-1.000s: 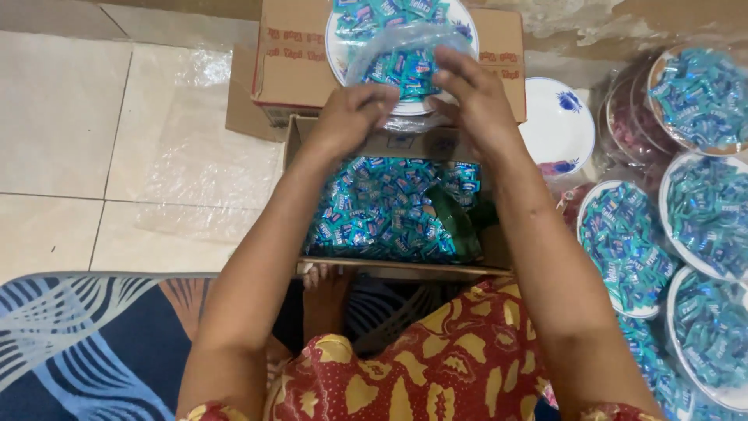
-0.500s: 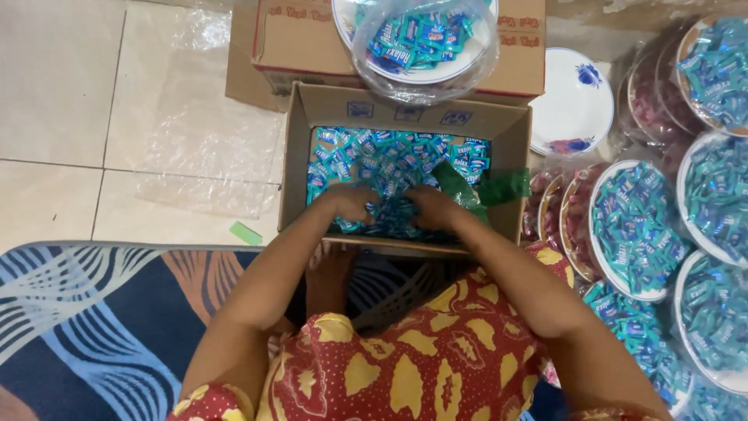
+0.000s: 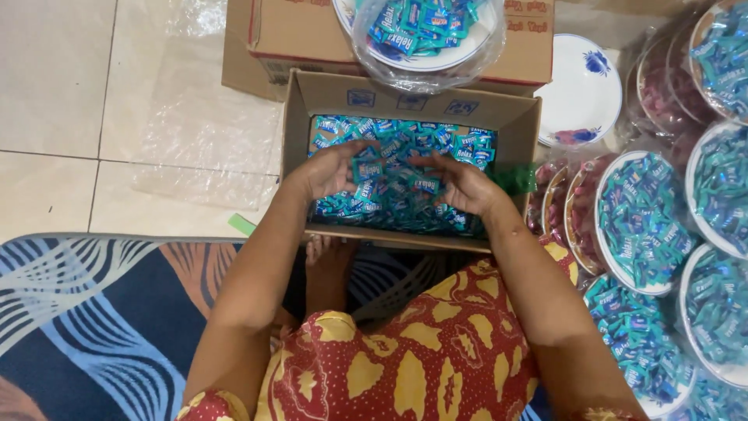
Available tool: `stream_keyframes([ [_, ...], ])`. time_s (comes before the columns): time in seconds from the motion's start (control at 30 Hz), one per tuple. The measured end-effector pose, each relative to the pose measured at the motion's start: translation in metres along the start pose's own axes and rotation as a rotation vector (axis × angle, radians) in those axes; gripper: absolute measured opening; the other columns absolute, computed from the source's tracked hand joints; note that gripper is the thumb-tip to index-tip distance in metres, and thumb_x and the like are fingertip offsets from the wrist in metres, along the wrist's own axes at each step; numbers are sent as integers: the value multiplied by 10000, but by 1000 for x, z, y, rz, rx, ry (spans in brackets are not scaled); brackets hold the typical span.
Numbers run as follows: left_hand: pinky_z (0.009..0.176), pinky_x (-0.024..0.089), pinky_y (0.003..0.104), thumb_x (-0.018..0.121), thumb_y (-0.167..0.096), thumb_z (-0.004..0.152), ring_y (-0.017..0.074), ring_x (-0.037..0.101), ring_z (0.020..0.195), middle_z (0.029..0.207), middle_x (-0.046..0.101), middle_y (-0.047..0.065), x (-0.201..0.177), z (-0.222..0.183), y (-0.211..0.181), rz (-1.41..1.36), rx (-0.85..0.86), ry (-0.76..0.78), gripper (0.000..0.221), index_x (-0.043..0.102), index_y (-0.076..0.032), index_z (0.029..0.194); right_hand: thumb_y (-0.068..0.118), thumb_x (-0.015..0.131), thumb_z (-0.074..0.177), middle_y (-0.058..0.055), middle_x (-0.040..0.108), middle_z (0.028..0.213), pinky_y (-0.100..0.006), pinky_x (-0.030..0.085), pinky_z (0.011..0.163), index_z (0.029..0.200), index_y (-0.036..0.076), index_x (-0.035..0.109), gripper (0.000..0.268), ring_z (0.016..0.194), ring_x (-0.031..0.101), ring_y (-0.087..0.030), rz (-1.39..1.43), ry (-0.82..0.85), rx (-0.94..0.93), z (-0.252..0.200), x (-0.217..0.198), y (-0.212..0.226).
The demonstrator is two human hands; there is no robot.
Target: Arranging individually wrapped candies from a cardboard box onto decorative plates and into plastic containers.
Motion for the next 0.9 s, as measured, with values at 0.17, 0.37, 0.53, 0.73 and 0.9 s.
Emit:
stream_keyframes([
  [0.17,909,620,388,729,-57,901,163,689,1005,1354,583,80,-35,37,20,123,140,-9,653,497,-114,1508,166,586,999,-145,741,1000,-321,663,620,1451,82,575,460,833,777,-262,10,30,-53,12,-15,-11],
  [0.37,829,626,392,780,-120,909,206,715,951,1146,701,119,-25,21,2,127,193,-75,558,559,-88,1421,188,624,1004,-209,769,911,-395,650,577,1291,78,652,309,775,784,-317,147,-74,-17,11,-22,-11],
  [0.53,869,637,536,789,-133,904,255,713,958,1079,690,136,-16,6,-4,32,176,-89,489,578,-24,1331,375,612,1021,-199,766,861,-363,631,545,1098,31,724,369,732,783,-279,171,-56,29,14,-24,-17],
  [0.73,806,657,511,782,-247,923,302,774,875,974,750,177,-27,24,3,19,145,-95,252,683,-97,1100,491,527,1040,-211,773,983,-373,644,604,1143,61,703,476,828,783,-313,111,25,11,18,-23,-20],
  [0.9,849,647,509,581,-508,989,334,775,888,974,763,205,-7,7,-4,11,57,-65,495,713,-53,1135,414,567,1025,-274,740,1103,-537,651,786,1158,71,724,399,1024,732,-452,263,111,-1,10,-3,-10],
])
Point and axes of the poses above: each hand's wrist, its own z-axis towards the middle knuckle, its own x-axis out of the palm, y = z × x, the point moved 9 cm from there along z, towards the middle knuckle
